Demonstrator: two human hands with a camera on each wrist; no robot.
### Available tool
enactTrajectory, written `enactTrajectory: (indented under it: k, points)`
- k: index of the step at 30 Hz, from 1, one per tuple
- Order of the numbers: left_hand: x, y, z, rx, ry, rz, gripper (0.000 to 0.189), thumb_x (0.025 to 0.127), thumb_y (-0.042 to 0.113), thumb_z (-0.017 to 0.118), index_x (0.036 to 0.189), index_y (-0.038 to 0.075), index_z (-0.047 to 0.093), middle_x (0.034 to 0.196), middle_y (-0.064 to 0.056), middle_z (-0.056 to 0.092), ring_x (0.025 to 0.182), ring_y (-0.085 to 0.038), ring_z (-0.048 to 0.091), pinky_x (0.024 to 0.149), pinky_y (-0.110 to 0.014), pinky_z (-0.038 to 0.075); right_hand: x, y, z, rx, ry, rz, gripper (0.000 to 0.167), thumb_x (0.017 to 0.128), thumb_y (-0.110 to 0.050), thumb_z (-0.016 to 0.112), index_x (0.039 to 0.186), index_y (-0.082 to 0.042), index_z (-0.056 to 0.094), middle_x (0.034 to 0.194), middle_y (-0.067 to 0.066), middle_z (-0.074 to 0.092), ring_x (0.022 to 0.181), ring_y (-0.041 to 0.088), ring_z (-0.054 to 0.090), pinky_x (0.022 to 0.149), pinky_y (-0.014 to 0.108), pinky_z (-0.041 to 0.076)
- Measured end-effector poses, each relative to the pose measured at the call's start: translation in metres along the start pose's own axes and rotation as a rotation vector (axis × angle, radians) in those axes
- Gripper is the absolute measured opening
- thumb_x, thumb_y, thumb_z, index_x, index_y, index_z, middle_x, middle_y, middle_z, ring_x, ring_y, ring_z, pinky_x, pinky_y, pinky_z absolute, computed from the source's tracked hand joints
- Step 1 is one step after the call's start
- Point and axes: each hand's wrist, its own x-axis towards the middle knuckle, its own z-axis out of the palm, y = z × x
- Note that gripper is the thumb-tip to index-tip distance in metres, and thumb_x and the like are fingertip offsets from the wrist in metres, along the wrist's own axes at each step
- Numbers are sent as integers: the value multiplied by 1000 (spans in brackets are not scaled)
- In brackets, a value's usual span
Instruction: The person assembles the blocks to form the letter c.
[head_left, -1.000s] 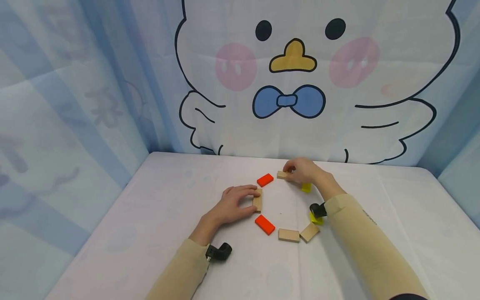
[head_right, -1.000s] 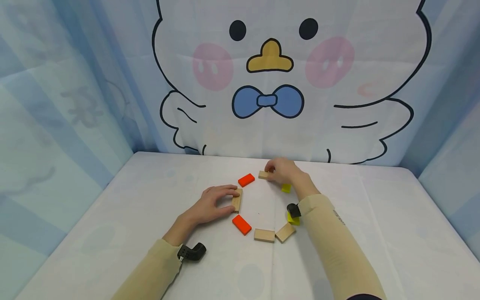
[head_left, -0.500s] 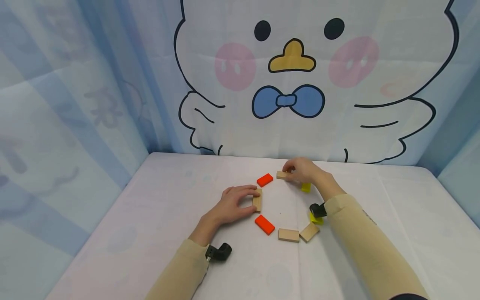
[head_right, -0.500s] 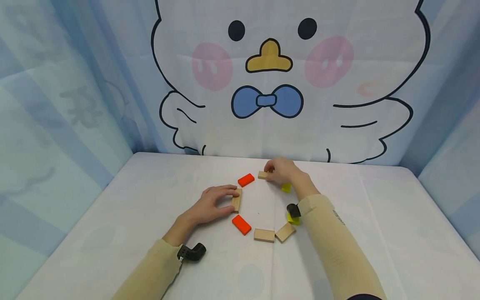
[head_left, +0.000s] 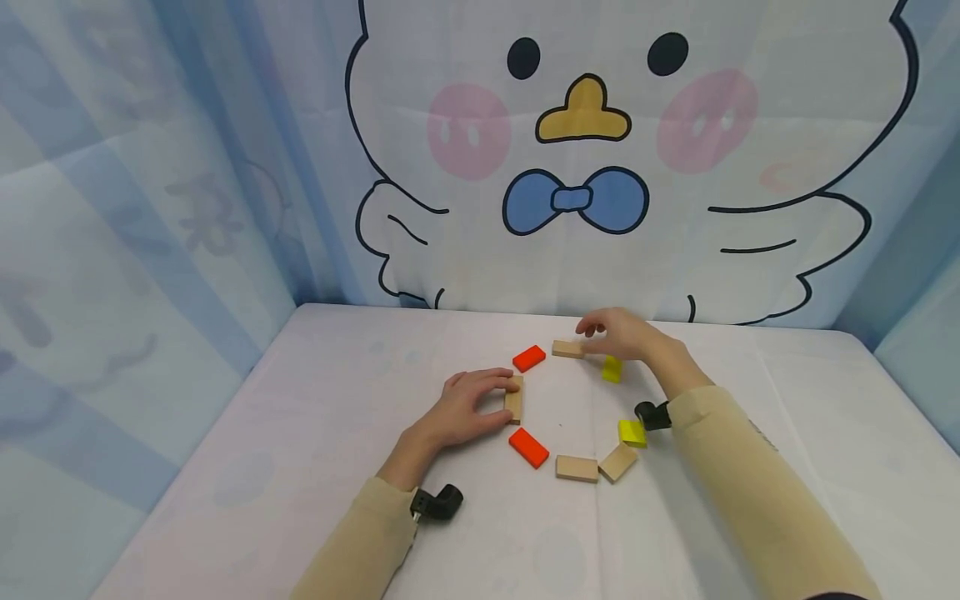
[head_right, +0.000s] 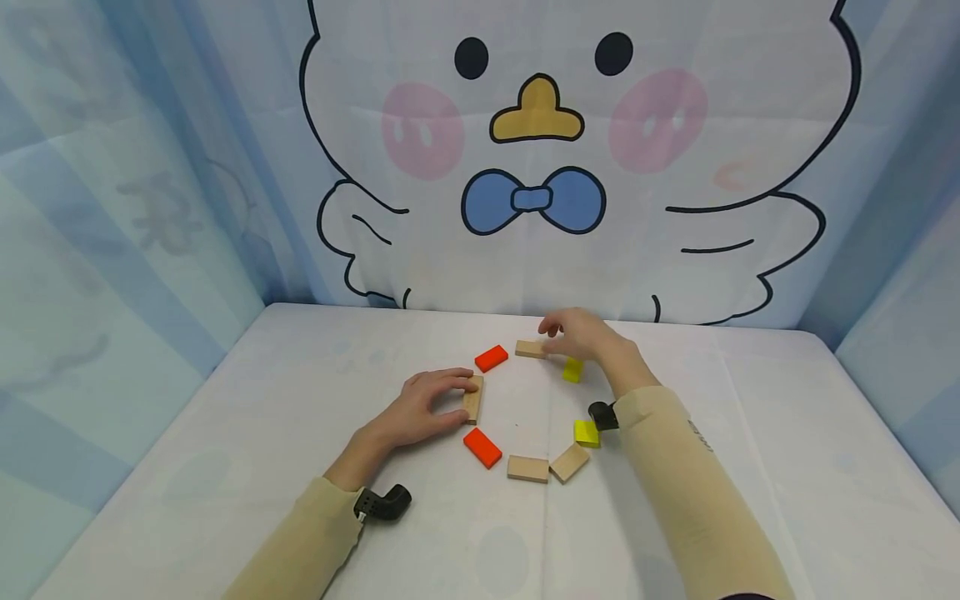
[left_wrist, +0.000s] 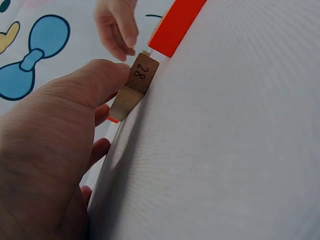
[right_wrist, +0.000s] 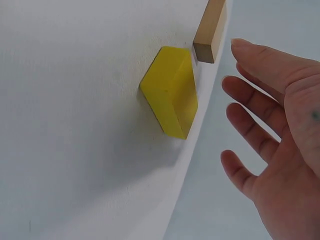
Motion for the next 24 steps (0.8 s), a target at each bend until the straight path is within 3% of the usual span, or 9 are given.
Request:
enactTrajectory:
  k: [11,24]
  points:
    - [0,0,1,5,4,2,39,94,27,70,132,19,66,148,1,52,140,-20,41,115,-55,17,-17,16,-10,-8,-9,-44,26,96,-9,66,121,-3,68,123,16,64,118,40,53,103,57,42]
    - [-1,0,1,-5,17,18,39,94,27,71,132,19,66,147,1,53,139,-21,42,115,-55,18,-32,27,-13,-48,-51,-60,29,92,1,67,120,-6,71,131,20,61,122,43,51,104,61,40]
